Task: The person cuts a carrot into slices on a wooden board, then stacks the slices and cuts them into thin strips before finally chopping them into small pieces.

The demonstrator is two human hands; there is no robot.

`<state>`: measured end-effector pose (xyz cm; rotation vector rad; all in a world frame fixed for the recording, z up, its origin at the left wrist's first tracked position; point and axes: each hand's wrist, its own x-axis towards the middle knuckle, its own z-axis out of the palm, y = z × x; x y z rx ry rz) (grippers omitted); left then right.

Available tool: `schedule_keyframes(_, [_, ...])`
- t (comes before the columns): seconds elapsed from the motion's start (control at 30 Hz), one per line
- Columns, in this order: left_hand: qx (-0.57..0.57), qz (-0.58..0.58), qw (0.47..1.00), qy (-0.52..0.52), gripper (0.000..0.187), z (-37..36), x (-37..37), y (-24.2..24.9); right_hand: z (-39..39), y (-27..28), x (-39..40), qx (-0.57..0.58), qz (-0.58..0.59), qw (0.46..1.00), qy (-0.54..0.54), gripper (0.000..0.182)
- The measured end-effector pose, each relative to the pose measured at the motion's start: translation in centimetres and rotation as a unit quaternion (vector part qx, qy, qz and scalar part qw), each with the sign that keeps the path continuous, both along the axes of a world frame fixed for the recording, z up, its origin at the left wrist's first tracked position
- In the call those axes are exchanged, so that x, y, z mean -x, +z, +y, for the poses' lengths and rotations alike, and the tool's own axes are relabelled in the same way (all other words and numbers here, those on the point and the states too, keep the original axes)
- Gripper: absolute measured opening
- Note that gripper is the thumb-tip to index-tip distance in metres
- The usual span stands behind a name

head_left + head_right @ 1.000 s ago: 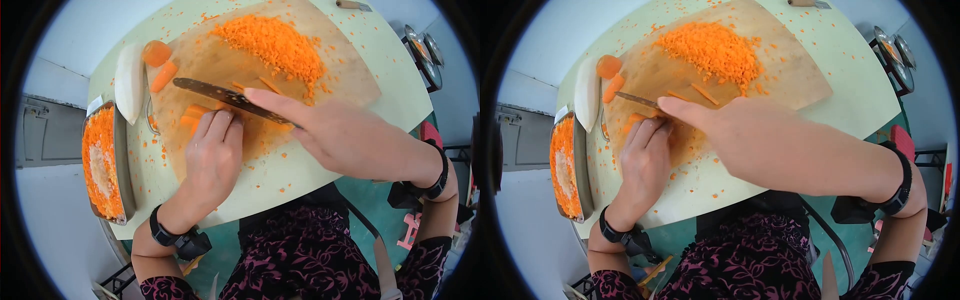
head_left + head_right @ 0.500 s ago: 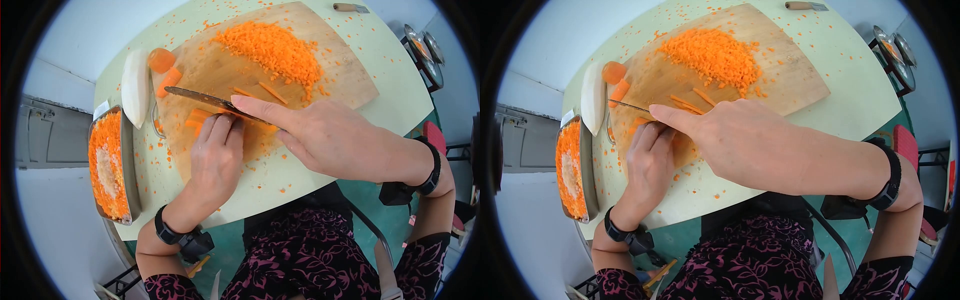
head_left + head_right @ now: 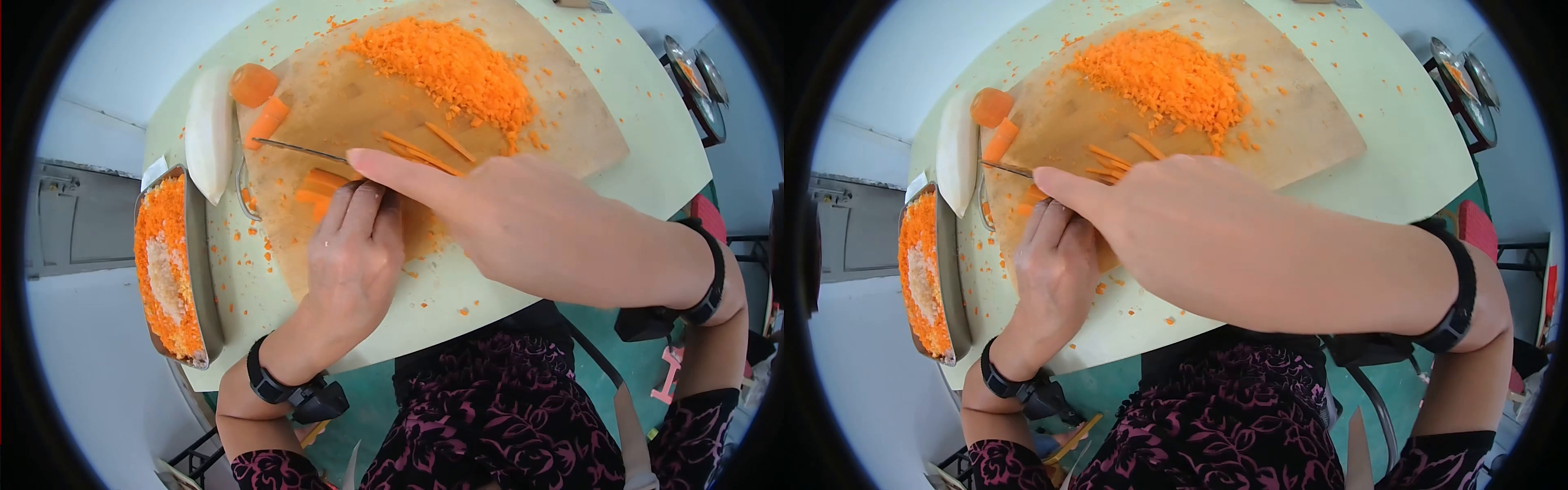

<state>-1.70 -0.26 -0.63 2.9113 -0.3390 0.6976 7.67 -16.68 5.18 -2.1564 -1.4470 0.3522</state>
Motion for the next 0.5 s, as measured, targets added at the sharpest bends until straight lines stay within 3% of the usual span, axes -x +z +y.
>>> schedule_keyframes(0.13, [-0.004, -0.014, 1.0, -0.015, 0.028, 0.3, -0.2, -0.2, 1.0, -1.5, -1.1, -0.066, -0.06, 0.996, 0.0, 0.06])
schedule_keyframes(0.33, [0.0, -0.003, 1.0, -0.019, 0.028, 0.4, -0.1, 0.1, 1.4, -0.7, -1.6, -0.011, -0.037, 0.997, -0.061, 0.056])
schedule_keyframes(0.5, [-0.013, -0.018, 1.0, -0.008, 0.029, 0.4, 0.2, -0.1, -0.5, 0.5, -0.8, -0.038, -0.028, 0.998, -0.044, 0.057])
